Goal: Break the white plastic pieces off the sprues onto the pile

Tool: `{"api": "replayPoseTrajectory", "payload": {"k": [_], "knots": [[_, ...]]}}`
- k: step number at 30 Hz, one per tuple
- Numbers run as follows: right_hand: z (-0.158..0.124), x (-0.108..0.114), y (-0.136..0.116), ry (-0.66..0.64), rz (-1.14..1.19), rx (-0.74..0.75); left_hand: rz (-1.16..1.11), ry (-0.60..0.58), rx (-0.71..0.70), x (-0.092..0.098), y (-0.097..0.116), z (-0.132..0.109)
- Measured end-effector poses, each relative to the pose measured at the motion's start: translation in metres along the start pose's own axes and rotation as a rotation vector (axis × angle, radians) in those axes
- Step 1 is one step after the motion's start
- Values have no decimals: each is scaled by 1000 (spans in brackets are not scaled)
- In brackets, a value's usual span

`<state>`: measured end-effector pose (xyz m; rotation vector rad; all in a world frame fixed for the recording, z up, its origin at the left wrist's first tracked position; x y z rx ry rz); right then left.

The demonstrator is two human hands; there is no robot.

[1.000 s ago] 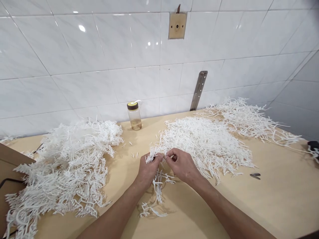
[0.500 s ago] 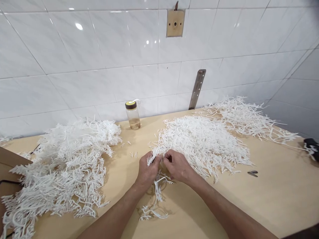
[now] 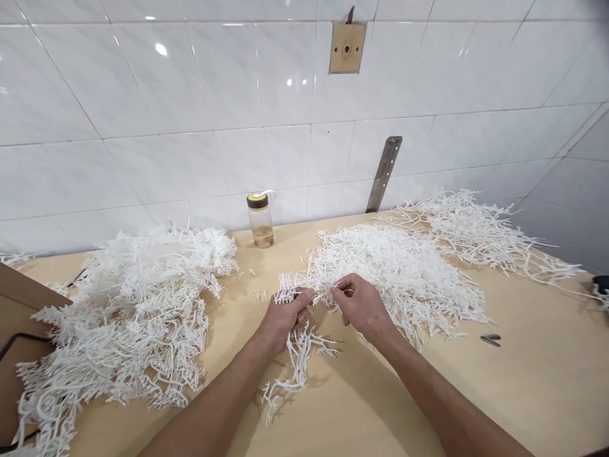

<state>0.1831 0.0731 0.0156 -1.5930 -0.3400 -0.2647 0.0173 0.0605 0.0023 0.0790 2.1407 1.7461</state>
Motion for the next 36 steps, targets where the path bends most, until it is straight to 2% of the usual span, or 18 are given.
{"api": "replayPoseTrajectory", "payload": {"k": [5,8,10,14,18,23,29,36], "knots": [[0,23,-4,171,-176,94,-87,-26,11,3,0,1],[-6,25,-16,213,-269,214,-97,-34,15,5,-1,2],[-12,18,-26,186,-269,306,-86,-29,40,6,-4,2],[-22,-8,-40,35,-232,446,-34,-16,43,7,-4,1],[-22,-22,-36,-38,-245,412,20,12,22,3,1,-2],[-17,-22,-25,-69,-190,279,61,55,-5,-2,6,-7],[-19,-21,-32,-39,-215,342,102,123,-53,-3,9,-9],[-14,-28,-21,-161,-114,221,71,133,-41,0,5,-8]]}}
Point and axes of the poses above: each hand's wrist, its own z-axis towards the middle knuckle, its own x-axis out of the back of the hand, y = z × x, the point moved 7 cm from there along z, towards the middle knuckle, and after that the axes turned 10 degrees about -y, right-handed, at the moved point
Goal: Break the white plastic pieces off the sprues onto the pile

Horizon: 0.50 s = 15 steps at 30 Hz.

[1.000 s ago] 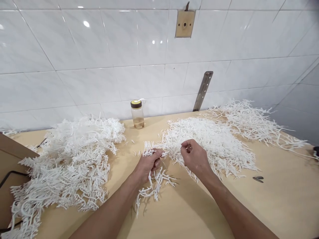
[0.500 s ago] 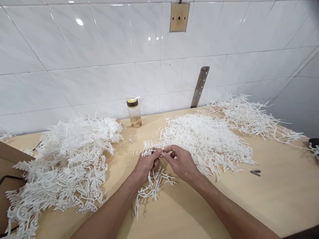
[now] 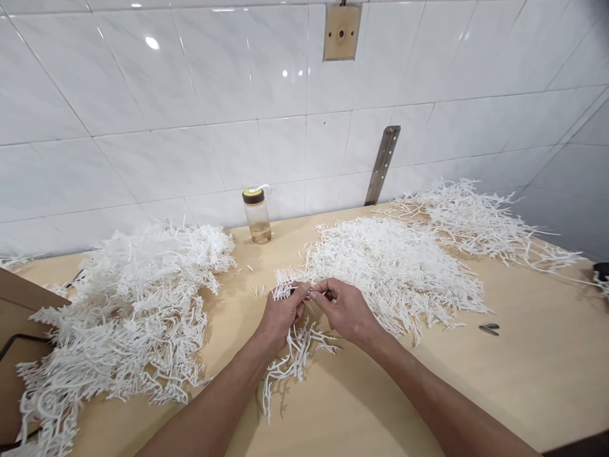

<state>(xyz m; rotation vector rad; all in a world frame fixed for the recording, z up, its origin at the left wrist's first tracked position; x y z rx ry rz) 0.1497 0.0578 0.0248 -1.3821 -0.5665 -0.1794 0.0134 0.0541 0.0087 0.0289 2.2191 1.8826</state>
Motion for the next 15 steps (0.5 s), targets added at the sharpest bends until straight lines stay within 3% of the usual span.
{"api": "replayPoseTrajectory", "payload": {"k": [7,11,15], "knots": [[1,-5,-2,-13,-85,93,-37,-35,10,-3,-2,2],[-4,-7,-14,40,-222,237,-87,14,-21,-1,-3,4],[-12,-14,-32,13,-246,400,-154,99,31,9,-9,8]]}}
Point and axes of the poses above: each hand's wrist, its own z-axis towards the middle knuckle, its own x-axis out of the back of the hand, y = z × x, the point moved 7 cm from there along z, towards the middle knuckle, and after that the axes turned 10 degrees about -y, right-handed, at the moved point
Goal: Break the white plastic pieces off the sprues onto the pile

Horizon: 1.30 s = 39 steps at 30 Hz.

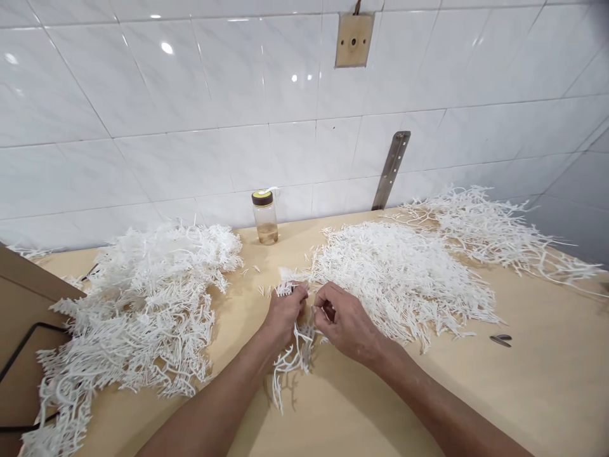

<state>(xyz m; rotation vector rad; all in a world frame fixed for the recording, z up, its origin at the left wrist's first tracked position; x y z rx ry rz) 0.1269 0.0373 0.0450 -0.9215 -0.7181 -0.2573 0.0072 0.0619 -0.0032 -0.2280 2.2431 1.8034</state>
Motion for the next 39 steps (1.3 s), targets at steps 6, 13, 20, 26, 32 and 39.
{"api": "replayPoseTrajectory", "payload": {"k": [6,13,20,26,32,39], "knots": [[-1,22,27,144,-28,-242,49,-158,39,-1,-1,5],[-2,37,31,229,-139,-205,49,-208,47,-1,-6,8],[0,13,16,82,-35,-139,98,-200,7,-3,1,4],[0,9,16,79,-30,-113,101,-208,16,-6,1,1],[-2,5,8,113,-111,-10,132,-126,-3,-3,3,1],[-3,7,-1,140,-160,57,122,-105,-26,-2,2,2]]}}
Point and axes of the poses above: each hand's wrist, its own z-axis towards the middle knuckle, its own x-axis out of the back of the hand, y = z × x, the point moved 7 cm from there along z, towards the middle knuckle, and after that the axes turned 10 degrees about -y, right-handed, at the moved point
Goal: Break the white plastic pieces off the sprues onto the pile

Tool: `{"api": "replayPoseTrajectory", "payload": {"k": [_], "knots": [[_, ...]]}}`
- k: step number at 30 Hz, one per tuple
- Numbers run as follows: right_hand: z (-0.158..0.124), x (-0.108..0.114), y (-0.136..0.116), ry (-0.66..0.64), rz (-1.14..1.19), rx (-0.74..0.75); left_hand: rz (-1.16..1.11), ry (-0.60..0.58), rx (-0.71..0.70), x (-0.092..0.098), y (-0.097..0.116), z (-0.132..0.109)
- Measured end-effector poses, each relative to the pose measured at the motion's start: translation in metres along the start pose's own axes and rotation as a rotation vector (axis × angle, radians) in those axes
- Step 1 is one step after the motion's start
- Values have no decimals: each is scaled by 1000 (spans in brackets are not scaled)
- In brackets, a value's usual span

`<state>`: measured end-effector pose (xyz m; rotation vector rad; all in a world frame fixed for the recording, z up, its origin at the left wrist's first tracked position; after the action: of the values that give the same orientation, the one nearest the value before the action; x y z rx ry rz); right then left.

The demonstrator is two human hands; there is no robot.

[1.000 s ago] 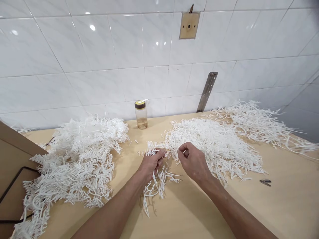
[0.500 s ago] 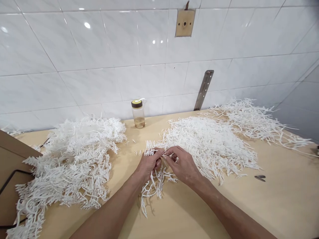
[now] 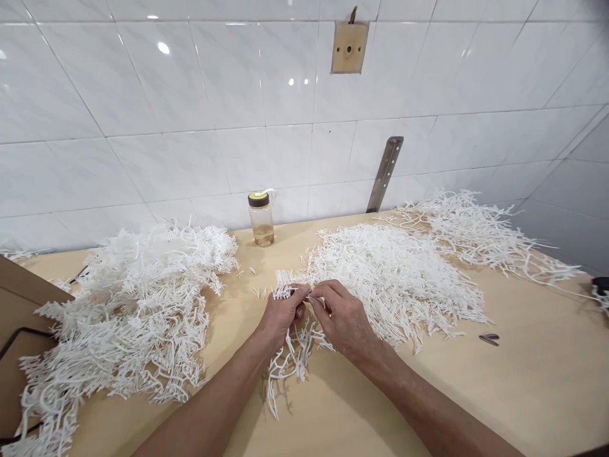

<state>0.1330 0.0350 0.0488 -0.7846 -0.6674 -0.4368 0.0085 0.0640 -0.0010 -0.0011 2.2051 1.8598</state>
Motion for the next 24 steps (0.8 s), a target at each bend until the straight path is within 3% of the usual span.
{"api": "replayPoseTrajectory", "payload": {"k": [8,18,22,24], "knots": [[1,-4,-3,-64,1,2,-9,-31,32,-4,4,-4],[-1,-6,-6,-76,-36,30,-157,12,-49,-3,-3,2],[-3,-18,-28,-224,92,91,-168,85,3,9,-8,7],[-4,-20,-33,-268,174,97,-165,61,37,12,-9,9]]}}
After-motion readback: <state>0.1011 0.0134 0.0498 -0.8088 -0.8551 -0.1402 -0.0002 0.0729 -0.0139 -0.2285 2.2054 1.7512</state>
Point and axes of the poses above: each hand's wrist, its own z-axis towards the middle knuckle, its own x-axis out of the back of the hand, y = z × x, the point moved 7 cm from there along z, towards the middle knuckle, and after that the axes turned 10 degrees about -y, right-handed, at the moved point
